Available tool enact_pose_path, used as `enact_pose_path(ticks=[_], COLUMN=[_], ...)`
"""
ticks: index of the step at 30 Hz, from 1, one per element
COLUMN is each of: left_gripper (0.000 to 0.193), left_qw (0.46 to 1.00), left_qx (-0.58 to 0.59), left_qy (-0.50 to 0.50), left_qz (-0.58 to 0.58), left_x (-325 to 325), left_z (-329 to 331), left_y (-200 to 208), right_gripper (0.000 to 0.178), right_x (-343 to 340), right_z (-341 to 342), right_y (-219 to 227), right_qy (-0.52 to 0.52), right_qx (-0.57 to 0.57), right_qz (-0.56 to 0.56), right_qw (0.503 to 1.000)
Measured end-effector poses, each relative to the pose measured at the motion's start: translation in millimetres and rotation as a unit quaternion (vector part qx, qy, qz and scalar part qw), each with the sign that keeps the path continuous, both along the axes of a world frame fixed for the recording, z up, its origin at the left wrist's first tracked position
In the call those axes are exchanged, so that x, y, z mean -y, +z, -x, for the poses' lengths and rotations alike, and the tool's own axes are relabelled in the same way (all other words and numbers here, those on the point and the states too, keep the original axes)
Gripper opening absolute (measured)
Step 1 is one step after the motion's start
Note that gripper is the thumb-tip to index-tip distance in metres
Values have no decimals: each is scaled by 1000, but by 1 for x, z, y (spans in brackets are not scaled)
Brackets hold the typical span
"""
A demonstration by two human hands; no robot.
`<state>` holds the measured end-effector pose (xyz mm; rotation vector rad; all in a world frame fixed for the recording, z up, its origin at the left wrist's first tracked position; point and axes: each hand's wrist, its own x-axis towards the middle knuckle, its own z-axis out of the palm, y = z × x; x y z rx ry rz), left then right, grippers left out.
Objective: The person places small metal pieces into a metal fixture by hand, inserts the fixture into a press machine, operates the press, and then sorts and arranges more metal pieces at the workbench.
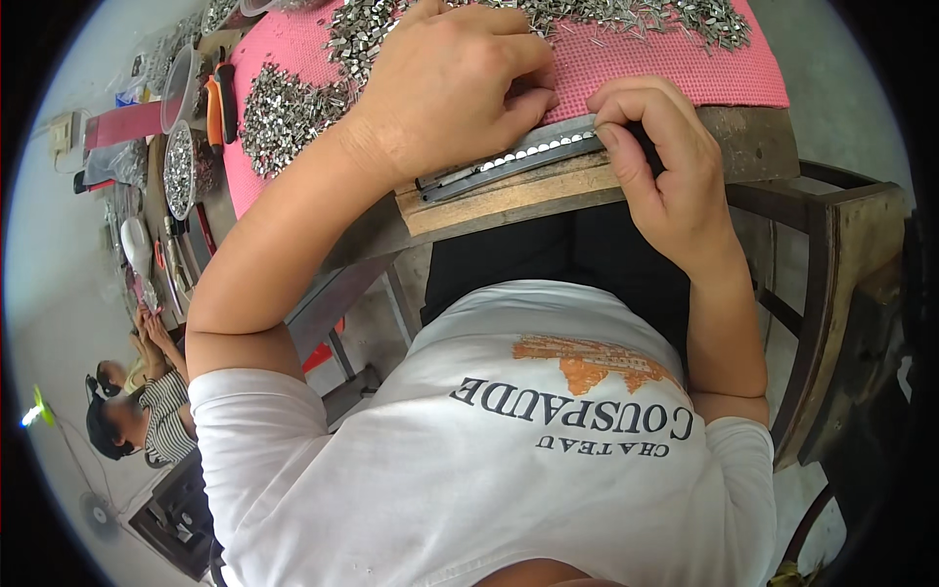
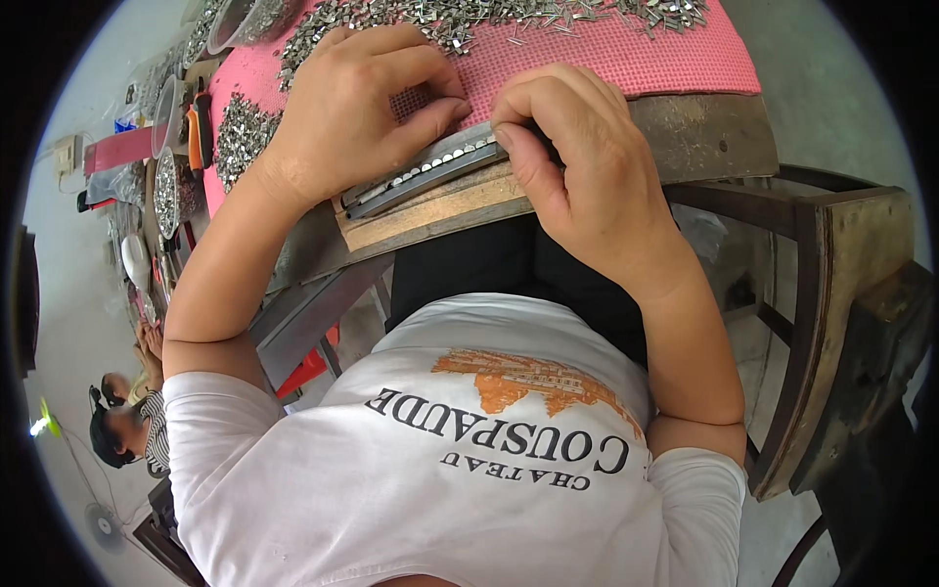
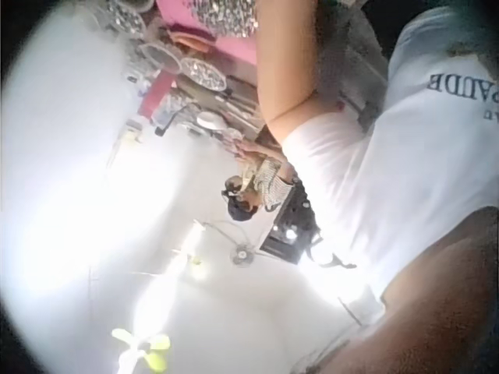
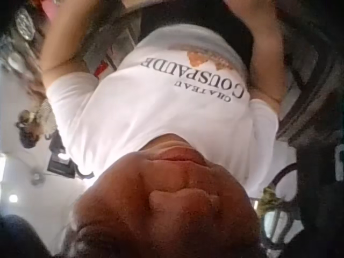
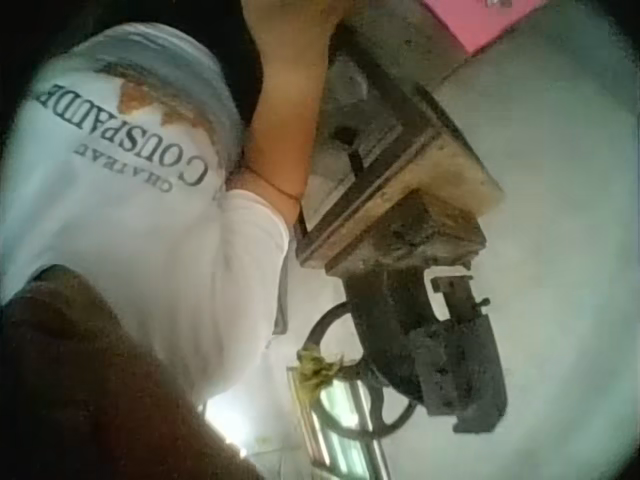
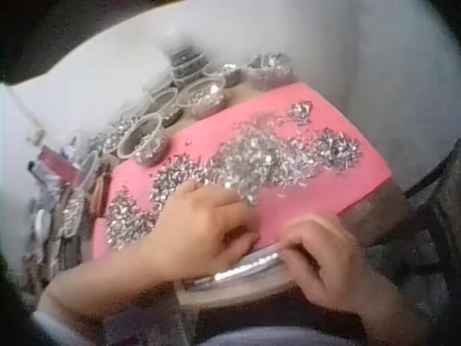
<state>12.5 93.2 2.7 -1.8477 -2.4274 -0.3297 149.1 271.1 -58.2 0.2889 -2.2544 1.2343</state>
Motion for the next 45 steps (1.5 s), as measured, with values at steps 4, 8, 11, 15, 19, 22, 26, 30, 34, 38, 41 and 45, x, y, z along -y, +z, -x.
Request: enact_pose_path(ticks=[4,8,11,15,19,22,26,30,34,38,41,45], left_gripper=[9,9,9,9,7,7,6,6,7,7,7,8], left_qw=[999,997,991,982,974,971,963,965,964,963,961,964], left_qx=[-32,-35,42,128,181,198,220,204,206,206,214,200], left_qy=[4,31,38,61,60,64,80,76,92,105,118,111], left_qz=[-16,-61,-125,-126,-123,-121,-135,-146,-141,-137,-132,-134], left_x=[5,7,12,18,17,15,13,11,11,11,11,11], left_z=[2,-7,-16,-30,-40,-44,-46,-46,-47,-48,-49,-48], left_y=[-4,-6,-9,-16,-11,-8,-12,-15,-16,-16,-15,-15], right_gripper=[12,14,17,22,24,23,21,20,20,19,20,18], right_x=[0,1,3,4,3,1,-1,-2,-4,-4,-3,-4], right_z=[1,2,2,5,3,1,0,0,0,1,1,-1], right_y=[1,3,3,7,9,8,9,10,8,9,10,15], right_qy=[4,-2,-9,-24,-27,-13,0,4,11,13,10,13], right_qx=[8,7,2,-51,-56,-33,-5,1,2,-1,1,23], right_qz=[-5,-15,-32,-132,-142,-100,-62,-49,-46,-49,-59,-108], right_qw=[1000,1000,999,990,988,994,998,999,999,999,998,994])
